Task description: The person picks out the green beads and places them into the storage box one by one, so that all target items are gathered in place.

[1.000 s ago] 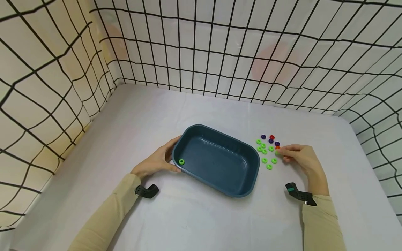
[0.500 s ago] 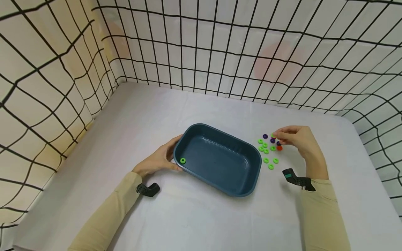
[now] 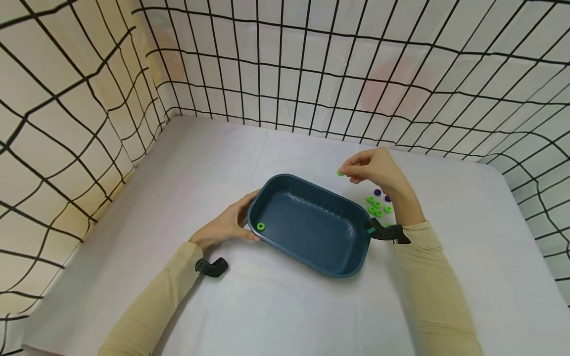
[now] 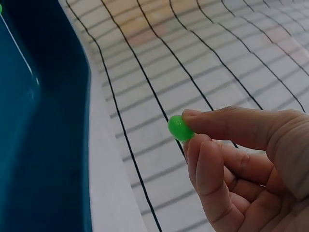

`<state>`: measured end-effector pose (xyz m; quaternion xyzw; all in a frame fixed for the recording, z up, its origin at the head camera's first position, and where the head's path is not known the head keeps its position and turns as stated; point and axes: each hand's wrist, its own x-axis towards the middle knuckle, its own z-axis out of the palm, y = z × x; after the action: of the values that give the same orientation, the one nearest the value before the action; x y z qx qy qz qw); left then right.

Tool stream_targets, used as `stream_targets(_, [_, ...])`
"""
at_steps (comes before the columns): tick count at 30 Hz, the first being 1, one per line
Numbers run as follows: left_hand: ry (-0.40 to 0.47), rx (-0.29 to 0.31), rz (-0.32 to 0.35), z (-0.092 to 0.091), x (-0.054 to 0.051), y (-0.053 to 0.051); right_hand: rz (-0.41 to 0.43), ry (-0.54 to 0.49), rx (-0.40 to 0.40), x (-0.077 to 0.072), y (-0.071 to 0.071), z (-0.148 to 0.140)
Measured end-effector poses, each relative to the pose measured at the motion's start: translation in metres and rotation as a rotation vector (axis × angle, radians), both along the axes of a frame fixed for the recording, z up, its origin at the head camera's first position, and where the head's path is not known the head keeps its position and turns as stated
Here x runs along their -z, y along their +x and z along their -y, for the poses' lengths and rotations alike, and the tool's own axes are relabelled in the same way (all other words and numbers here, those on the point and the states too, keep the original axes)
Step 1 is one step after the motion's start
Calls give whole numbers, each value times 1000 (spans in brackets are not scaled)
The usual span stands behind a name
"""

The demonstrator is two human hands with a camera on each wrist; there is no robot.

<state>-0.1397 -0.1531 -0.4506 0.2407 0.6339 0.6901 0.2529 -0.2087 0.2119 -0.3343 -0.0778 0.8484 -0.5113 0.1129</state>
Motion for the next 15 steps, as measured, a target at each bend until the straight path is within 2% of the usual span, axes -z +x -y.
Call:
stream_targets(7, [-9, -2, 4, 1, -1, 0, 32, 31, -196, 1, -6, 65])
stream_targets(12, [-21, 5, 11, 1, -1, 0, 60, 34, -289, 7, -2, 103])
stream_targets(15, [-14, 16, 16, 0, -1, -1, 54, 85, -361, 15, 2, 119])
